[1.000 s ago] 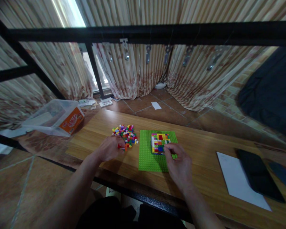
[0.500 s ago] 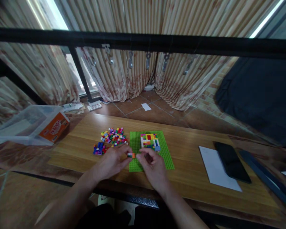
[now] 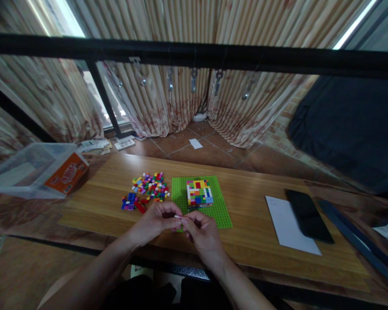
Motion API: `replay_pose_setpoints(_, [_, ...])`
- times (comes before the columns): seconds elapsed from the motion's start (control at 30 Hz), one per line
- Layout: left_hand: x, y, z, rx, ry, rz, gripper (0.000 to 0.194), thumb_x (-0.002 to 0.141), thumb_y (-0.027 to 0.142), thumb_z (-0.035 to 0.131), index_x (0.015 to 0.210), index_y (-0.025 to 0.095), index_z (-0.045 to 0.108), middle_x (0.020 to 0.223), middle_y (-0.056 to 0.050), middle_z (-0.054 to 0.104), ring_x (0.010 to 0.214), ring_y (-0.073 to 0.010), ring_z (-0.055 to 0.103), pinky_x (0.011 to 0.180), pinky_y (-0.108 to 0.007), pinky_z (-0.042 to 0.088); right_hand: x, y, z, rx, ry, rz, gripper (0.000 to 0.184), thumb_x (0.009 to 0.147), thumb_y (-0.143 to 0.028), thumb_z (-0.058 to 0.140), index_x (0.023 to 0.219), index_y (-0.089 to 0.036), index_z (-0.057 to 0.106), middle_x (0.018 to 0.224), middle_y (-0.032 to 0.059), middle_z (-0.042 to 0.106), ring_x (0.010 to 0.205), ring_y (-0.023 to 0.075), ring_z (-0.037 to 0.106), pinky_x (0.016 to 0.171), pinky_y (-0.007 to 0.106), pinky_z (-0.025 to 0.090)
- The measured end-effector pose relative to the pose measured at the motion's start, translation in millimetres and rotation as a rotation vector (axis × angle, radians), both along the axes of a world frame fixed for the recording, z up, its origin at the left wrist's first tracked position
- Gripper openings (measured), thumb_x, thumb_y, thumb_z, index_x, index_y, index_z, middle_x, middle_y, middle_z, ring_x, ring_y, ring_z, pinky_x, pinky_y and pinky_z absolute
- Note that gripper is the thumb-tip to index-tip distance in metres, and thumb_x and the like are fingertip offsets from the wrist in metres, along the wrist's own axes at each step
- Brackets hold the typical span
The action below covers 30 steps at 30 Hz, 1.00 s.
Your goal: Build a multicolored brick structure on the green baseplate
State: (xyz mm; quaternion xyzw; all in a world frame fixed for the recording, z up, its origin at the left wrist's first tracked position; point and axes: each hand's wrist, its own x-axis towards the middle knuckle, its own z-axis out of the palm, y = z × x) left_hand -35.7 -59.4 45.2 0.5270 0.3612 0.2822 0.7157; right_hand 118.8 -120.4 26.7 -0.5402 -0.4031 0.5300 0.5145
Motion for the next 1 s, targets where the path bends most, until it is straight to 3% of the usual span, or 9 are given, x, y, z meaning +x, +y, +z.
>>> replay_pose_setpoints(0.23, [4,0,1.8,-0.138,-0.073,0.015,0.032,0.061,0.034,0.084,0.075,0.011,0.067,0.062,0.0,0.066,0.056,-0.0101,0.059,0.058,-0.023,0.048,9,0,0.4,0.001,0.129,-0.001,0.035,0.074,-0.053,0.078,0.073,-0.019,0.071,0.062,-0.0009,0.063,0.051,0.0081,0.051,0.048,0.021,0.041])
replay_pose_setpoints(0.43, [-2,12,-0.7,-0.075,0.041,0.077,0.023,0.067,0.031,0.076,0.077,0.014,0.064,0.063,0.002,0.062,0.057,-0.0101,0.058,0.058,-0.023,0.047,33,10,12.6,0.051,0.14,-0.145,0.025,0.068,-0.043,0.084,0.08,-0.023,0.076,0.063,-0.002,0.064,0.058,0.0106,0.055,0.056,0.024,0.047])
replay_pose_setpoints(0.5, [-6,20,-4.6,0.019,0.117,0.105,0.016,0.07,0.027,0.071,0.077,0.015,0.063,0.062,0.003,0.06,0.055,-0.0099,0.055,0.057,-0.023,0.045,41,14,13.2,0.086,0.13,-0.218,0.023,0.064,-0.039,0.086,0.079,-0.024,0.076,0.068,-0.0015,0.067,0.06,0.0113,0.056,0.058,0.025,0.048])
replay_pose_setpoints(0.6, [-16,31,-9.9,0.313,0.328,0.142,0.004,0.076,0.019,0.062,0.074,0.016,0.063,0.064,0.002,0.061,0.06,-0.0117,0.056,0.06,-0.024,0.043,49,18,10.1,0.135,0.041,-0.268,0.022,0.063,-0.035,0.085,0.081,-0.027,0.078,0.075,-0.0005,0.07,0.065,0.0133,0.058,0.062,0.028,0.049])
replay_pose_setpoints(0.73, [-31,42,-12.7,0.664,0.706,0.183,0.016,0.081,0.011,0.052,0.077,0.017,0.067,0.076,-0.003,0.07,0.074,-0.0165,0.063,0.071,-0.027,0.045,55,19,4.1,0.195,-0.182,-0.251,0.018,0.068,-0.034,0.078,0.085,-0.027,0.079,0.082,0.0017,0.072,0.073,0.0172,0.061,0.069,0.032,0.051])
replay_pose_setpoints(0.87, [-38,48,-12.5,0.763,0.991,0.167,0.022,0.085,0.01,0.049,0.079,0.018,0.069,0.083,-0.006,0.072,0.083,-0.0202,0.066,0.077,-0.029,0.047,56,18,1.1,0.244,-0.375,-0.223,0.015,0.076,-0.035,0.073,0.087,-0.025,0.078,0.091,0.0041,0.072,0.082,0.0194,0.064,0.073,0.034,0.051])
replay_pose_setpoints(1.0, [-42,53,-12.5,0.758,1.123,0.194,0.025,0.086,0.01,0.049,0.093,0.018,0.072,0.098,-0.01,0.074,0.092,-0.0235,0.068,0.083,-0.032,0.049,55,17,-1.0,0.237,-0.421,-0.212,0.017,0.078,-0.037,0.072,0.088,-0.024,0.077,0.095,0.0059,0.072,0.082,0.0199,0.066,0.072,0.033,0.053])
